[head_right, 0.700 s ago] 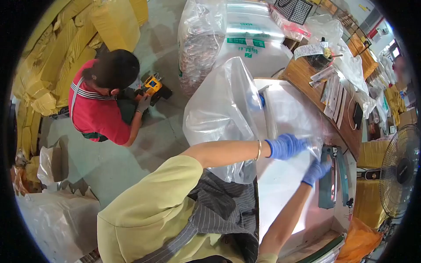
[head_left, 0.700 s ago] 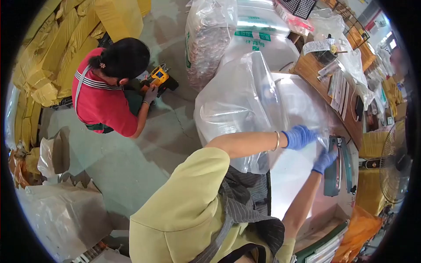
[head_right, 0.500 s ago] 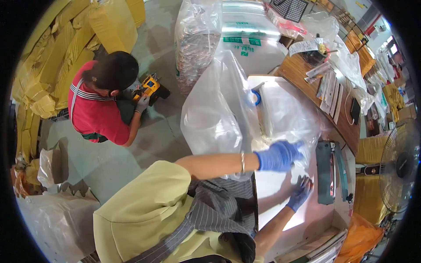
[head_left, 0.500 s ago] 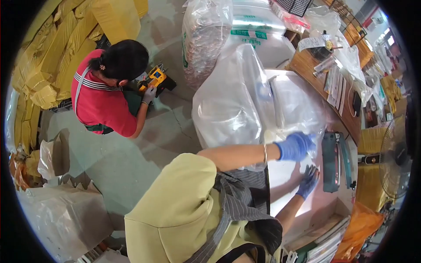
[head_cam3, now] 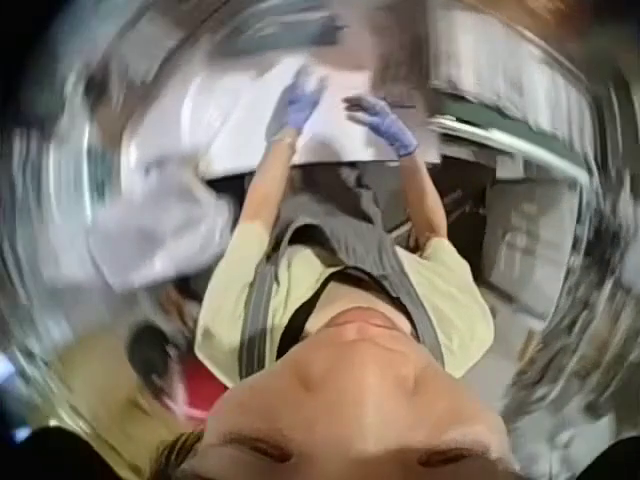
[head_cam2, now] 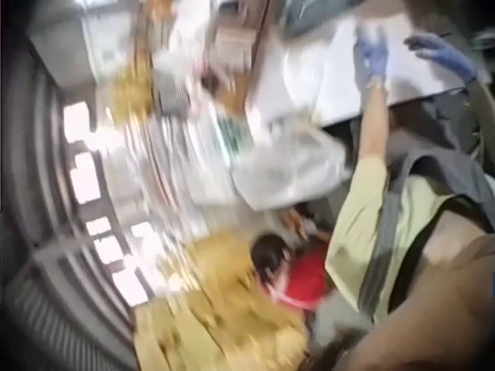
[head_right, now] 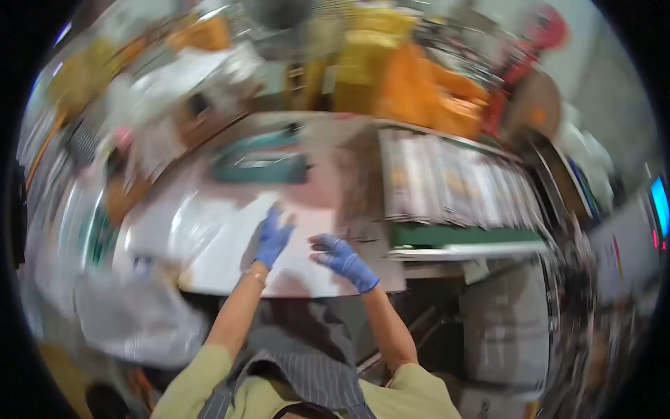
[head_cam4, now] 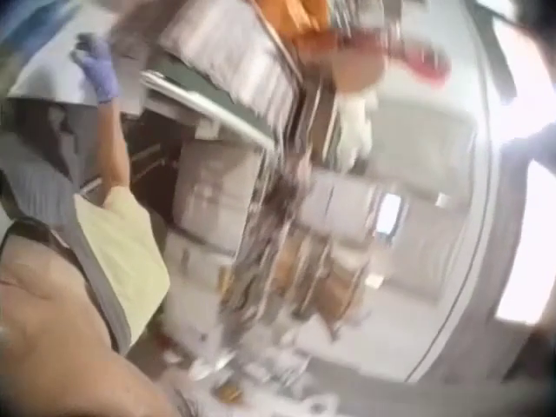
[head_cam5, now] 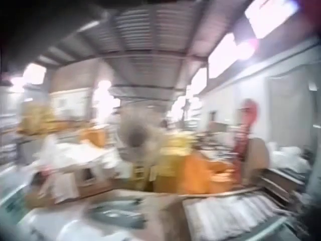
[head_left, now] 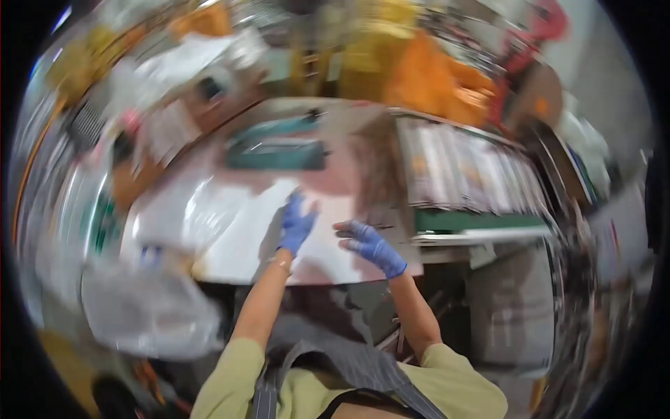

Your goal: Packaging bundles of sticks into plastic bags and sealing them at a factory workstation.

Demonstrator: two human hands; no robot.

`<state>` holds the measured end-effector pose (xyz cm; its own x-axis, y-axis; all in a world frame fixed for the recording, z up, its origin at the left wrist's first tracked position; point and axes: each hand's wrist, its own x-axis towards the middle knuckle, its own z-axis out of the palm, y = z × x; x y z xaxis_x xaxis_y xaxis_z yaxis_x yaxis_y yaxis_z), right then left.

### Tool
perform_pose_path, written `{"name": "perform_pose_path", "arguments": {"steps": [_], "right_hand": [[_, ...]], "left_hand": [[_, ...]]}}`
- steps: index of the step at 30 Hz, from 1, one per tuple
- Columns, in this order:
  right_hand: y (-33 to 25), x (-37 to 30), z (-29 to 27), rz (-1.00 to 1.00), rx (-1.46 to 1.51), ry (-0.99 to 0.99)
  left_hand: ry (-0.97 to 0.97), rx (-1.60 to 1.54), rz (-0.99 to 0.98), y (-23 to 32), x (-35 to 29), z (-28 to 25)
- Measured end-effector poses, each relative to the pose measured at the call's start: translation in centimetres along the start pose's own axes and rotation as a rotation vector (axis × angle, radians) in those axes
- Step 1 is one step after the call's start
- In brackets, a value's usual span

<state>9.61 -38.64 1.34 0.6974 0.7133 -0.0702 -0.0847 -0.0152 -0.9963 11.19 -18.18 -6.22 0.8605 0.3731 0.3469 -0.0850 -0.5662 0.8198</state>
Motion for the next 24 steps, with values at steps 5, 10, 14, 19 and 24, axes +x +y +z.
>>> {"name": "perform_pose_path", "arguments": {"steps": [5, 10, 14, 19, 24], "right_hand": [[-9.6, -9.8, -13.8, -0.451, -0.207, 0.692], [-7.9, -19.3, -39.5, -0.118, -1.38, 1.619], [-8.9, -24.9, -48.0, 0.778, -1.379, 1.71], [-9.1, -29.6, -49.9, 1.023, -1.243, 1.402], [-9.8, -27.6, -47.6, 0.067, -1.955, 1.354]], "left_hand": [[-0.096, 0.306, 0.09, 2.2, 1.1, 7.3], [-0.21, 0.108, 0.084, 5.8, 0.5, 13.5], [-0.284, 0.233, 0.247, 7.6, 0.1, 14.6], [-0.403, -0.022, 0.209, 11.4, -1.3, 15.3], [-0.456, -0.167, 0.252, 11.4, -1.0, 17.5]]}}
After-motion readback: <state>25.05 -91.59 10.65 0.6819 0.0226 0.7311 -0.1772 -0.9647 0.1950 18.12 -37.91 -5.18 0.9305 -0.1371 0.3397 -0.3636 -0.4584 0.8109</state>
